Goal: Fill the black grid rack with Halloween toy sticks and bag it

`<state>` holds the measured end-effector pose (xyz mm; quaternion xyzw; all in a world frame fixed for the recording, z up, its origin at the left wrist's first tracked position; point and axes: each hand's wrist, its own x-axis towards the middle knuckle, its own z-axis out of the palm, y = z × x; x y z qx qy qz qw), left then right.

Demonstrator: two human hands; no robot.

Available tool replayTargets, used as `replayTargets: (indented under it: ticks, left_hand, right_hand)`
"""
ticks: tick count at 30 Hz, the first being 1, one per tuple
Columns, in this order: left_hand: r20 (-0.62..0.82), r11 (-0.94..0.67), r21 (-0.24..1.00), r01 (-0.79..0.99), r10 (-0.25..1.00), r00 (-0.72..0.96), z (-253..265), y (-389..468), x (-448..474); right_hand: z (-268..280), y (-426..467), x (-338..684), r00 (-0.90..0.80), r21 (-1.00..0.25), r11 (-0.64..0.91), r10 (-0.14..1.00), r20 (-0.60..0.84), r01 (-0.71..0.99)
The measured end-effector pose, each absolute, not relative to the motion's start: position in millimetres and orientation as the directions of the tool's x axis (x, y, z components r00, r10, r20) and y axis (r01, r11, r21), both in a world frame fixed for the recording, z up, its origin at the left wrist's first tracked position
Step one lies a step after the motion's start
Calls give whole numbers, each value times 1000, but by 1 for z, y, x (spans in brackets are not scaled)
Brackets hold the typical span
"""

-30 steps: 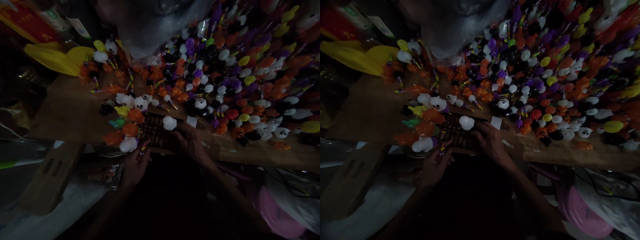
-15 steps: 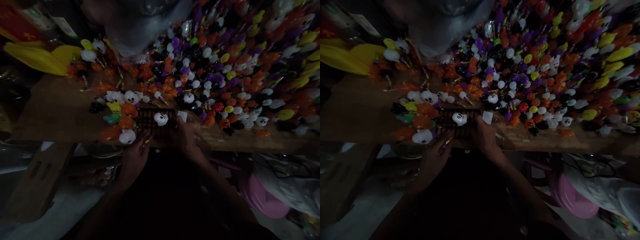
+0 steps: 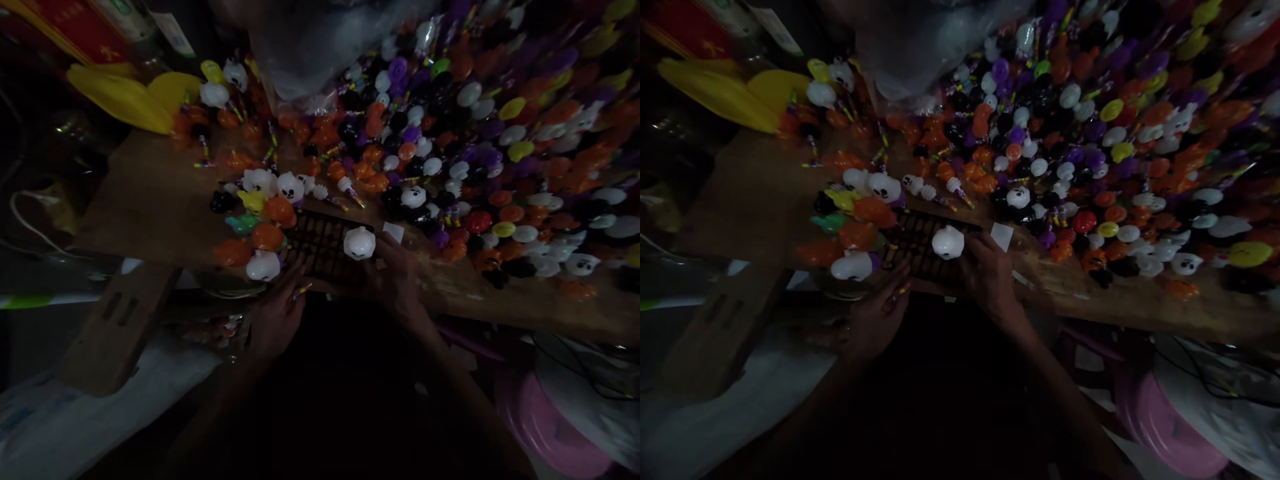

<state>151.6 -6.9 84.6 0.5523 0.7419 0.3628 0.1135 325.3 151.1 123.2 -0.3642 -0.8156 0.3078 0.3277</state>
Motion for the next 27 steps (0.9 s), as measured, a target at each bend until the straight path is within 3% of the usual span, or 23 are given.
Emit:
replayTargets:
  ticks: [4, 9, 14, 18, 23, 27]
  left_hand:
    - [297, 76, 530, 845, 916, -269, 77, -26, 154]
    - [380, 15, 470, 882, 899, -218, 66, -32, 153]
    - [352, 33, 423, 905, 915, -198, 58, -31, 151]
    - [266, 86, 443, 892, 938, -223, 53, -31, 150]
    - [240, 111, 453, 884, 940, -241, 57, -29, 149]
    - [235, 132, 587, 799, 916, -325, 59, -28, 150]
  right_hand:
    - [111, 145, 302, -519, -808, 509, 796, 312, 296]
    - [96, 128, 284, -545, -899, 355, 821, 169, 257]
    - [93, 120, 274, -583, -899, 364, 796, 166, 242]
    - [89, 119, 271, -580, -890, 394, 789, 201, 227]
    - [81, 121, 270, -530, -917, 322, 834, 156, 236]
    - [82, 120, 268, -519, -919, 312, 842, 151, 239]
